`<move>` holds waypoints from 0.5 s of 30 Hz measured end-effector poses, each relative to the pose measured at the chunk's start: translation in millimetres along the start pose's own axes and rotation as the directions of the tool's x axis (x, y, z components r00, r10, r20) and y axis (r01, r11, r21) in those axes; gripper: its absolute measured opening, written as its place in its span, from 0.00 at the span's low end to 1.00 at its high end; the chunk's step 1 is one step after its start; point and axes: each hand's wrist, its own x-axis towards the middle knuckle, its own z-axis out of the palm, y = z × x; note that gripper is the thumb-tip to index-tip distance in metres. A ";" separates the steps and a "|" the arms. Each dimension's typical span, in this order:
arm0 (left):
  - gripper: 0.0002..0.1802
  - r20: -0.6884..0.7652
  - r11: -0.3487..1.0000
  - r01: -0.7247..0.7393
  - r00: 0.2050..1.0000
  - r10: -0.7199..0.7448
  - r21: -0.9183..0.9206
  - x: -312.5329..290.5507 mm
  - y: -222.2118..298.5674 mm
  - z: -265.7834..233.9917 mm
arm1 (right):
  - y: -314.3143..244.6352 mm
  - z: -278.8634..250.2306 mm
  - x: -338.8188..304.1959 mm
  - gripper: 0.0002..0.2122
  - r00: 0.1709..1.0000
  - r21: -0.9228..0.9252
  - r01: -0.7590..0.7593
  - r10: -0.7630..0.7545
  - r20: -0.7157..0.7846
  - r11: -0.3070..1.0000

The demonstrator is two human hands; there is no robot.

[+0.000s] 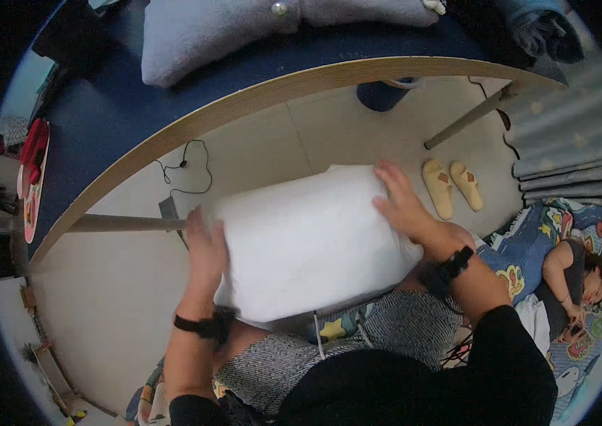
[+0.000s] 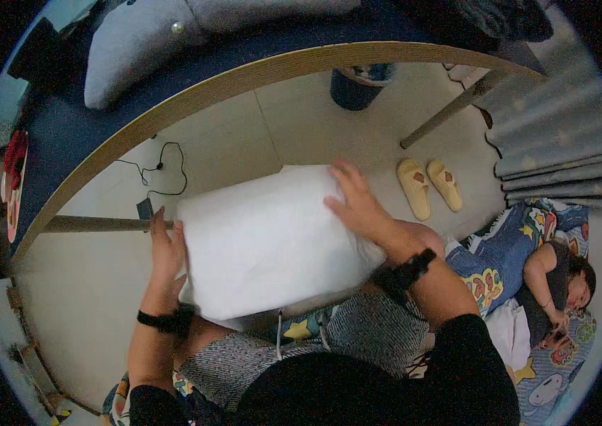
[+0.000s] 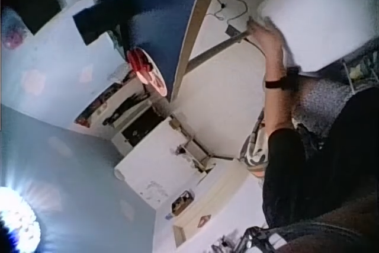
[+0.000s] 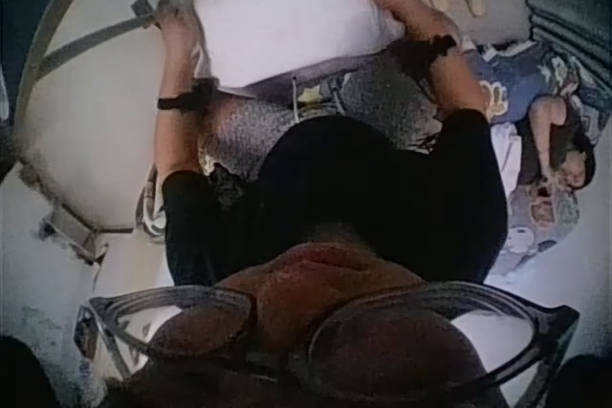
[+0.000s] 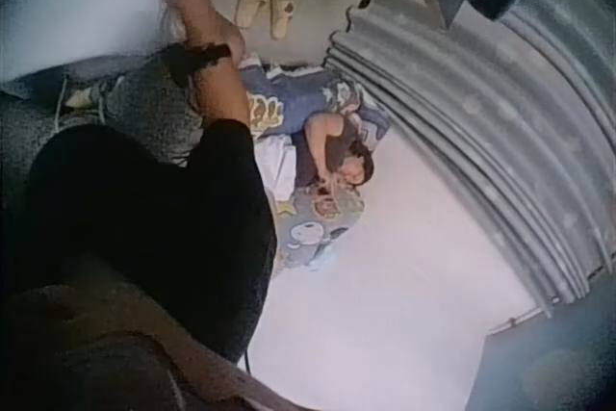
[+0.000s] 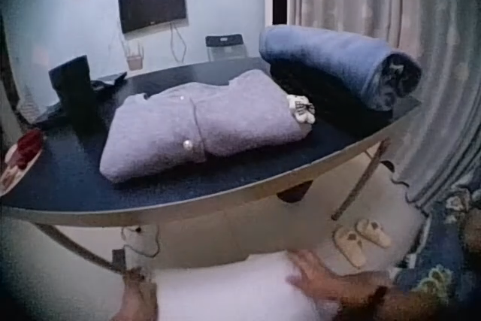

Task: The recorder folds a white t-shirt, puts on a wrist brace, and handles other laundry.

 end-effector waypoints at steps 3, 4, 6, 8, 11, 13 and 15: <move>0.32 0.101 0.942 -0.289 0.956 0.275 0.171 -48.8 54.7 4.7 | -21.3 -1.0 -43.1 0.27 0.996 0.056 0.077 -0.079 0.040 0.995; 0.31 0.218 0.879 -0.424 0.899 0.380 0.216 -58.1 62.5 3.8 | -3.9 11.0 -55.5 0.28 0.999 0.174 -0.032 0.027 0.032 0.984; 0.32 0.137 0.944 -0.321 0.941 0.308 0.081 -63.9 52.4 5.0 | 26.1 30.3 -70.8 0.28 0.993 0.294 -0.119 0.118 0.022 0.949; 0.33 0.074 0.972 -0.225 0.970 0.230 -0.075 -66.7 46.4 10.0 | 34.6 31.5 -77.3 0.28 0.851 0.446 -0.524 0.464 0.244 0.726; 0.34 -0.033 0.992 -0.107 0.994 0.109 0.064 -74.4 61.4 12.2 | 14.7 -8.7 -91.3 0.30 0.780 0.175 -0.517 0.376 0.500 0.838; 0.34 0.020 0.949 -0.205 0.978 0.206 0.240 -76.2 91.1 17.0 | 11.5 -14.1 -96.1 0.31 0.688 0.246 -0.669 0.459 0.562 0.701; 0.34 0.103 0.839 -0.390 0.919 0.380 0.380 -80.2 122.6 31.2 | 32.3 -9.2 -108.4 0.34 0.524 0.360 -0.846 0.487 0.699 0.394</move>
